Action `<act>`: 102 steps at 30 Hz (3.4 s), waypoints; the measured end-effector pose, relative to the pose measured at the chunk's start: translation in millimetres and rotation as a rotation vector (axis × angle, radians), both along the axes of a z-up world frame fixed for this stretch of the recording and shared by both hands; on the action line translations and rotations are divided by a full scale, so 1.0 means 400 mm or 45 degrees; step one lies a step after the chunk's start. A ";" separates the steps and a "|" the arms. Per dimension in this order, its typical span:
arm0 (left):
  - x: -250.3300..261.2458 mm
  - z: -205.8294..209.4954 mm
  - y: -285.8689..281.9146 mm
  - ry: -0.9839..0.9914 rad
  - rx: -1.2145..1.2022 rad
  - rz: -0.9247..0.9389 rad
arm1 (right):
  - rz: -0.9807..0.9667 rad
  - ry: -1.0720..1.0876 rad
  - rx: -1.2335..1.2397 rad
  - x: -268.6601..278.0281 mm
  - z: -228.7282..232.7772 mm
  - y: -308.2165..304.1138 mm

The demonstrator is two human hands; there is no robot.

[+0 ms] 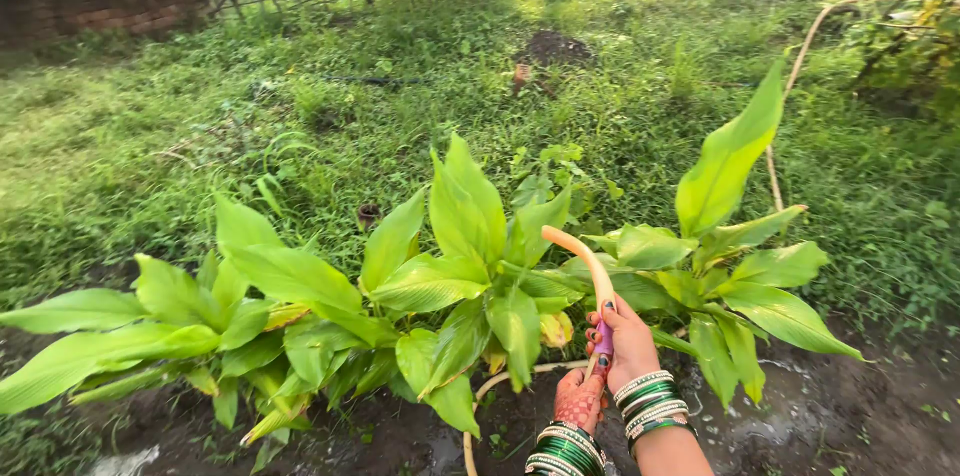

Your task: The person waters a row of plants by holding a hose and directing the water flow toward the base of each plant.

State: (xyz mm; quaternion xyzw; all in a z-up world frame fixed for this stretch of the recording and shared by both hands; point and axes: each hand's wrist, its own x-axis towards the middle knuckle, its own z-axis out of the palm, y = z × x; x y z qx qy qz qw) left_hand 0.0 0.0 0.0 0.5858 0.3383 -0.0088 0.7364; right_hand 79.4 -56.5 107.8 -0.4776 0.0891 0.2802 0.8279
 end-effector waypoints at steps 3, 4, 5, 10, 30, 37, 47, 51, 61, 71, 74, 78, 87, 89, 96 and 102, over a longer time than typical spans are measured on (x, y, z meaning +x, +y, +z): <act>0.075 -0.205 0.018 -0.293 0.038 0.116 | -0.058 -0.005 0.019 0.024 -0.028 0.047; 0.063 -0.131 0.028 -0.296 0.042 0.128 | -0.046 -0.008 0.022 0.037 -0.033 0.070; 0.047 -0.058 0.042 -0.270 0.243 0.149 | -0.103 -0.081 -0.022 0.045 -0.040 0.097; 0.065 0.054 0.122 -0.195 0.495 0.197 | -0.127 -0.273 -0.014 0.088 0.030 0.214; 0.023 0.040 0.142 -0.253 0.357 0.455 | 0.362 -0.171 -0.059 0.063 0.060 0.260; -0.006 -0.001 0.113 -0.175 0.302 0.396 | 0.384 -0.047 -0.208 0.023 0.048 0.219; -0.061 -0.026 0.089 -0.121 0.269 0.257 | 0.302 -0.050 -0.117 -0.028 0.004 0.169; -0.080 -0.127 0.104 -0.318 0.206 0.224 | 0.247 -0.079 -0.048 -0.059 -0.041 0.159; -0.204 -0.234 0.178 -0.658 0.059 0.326 | 0.186 -0.284 -0.129 -0.252 -0.002 0.214; -0.208 -0.229 0.197 -0.569 -0.101 0.505 | 0.175 -0.364 -0.046 -0.266 -0.001 0.212; -0.196 -0.194 0.185 -0.540 -0.051 0.479 | 0.139 -0.280 -0.047 -0.238 -0.011 0.195; -0.168 -0.133 0.154 -0.525 -0.076 0.458 | 0.097 -0.183 -0.043 -0.195 -0.018 0.158; -0.036 -0.090 0.024 -0.569 0.100 0.342 | 0.024 -0.147 0.065 -0.023 -0.057 0.008; -0.007 -0.016 -0.014 -0.551 0.090 0.301 | 0.017 -0.128 0.060 0.010 -0.025 -0.039; 0.159 0.095 -0.179 -0.497 0.124 0.196 | 0.077 -0.063 0.056 0.184 0.035 -0.225; 0.263 0.219 -0.268 -0.204 0.329 0.186 | 0.166 -0.106 -0.085 0.310 0.087 -0.315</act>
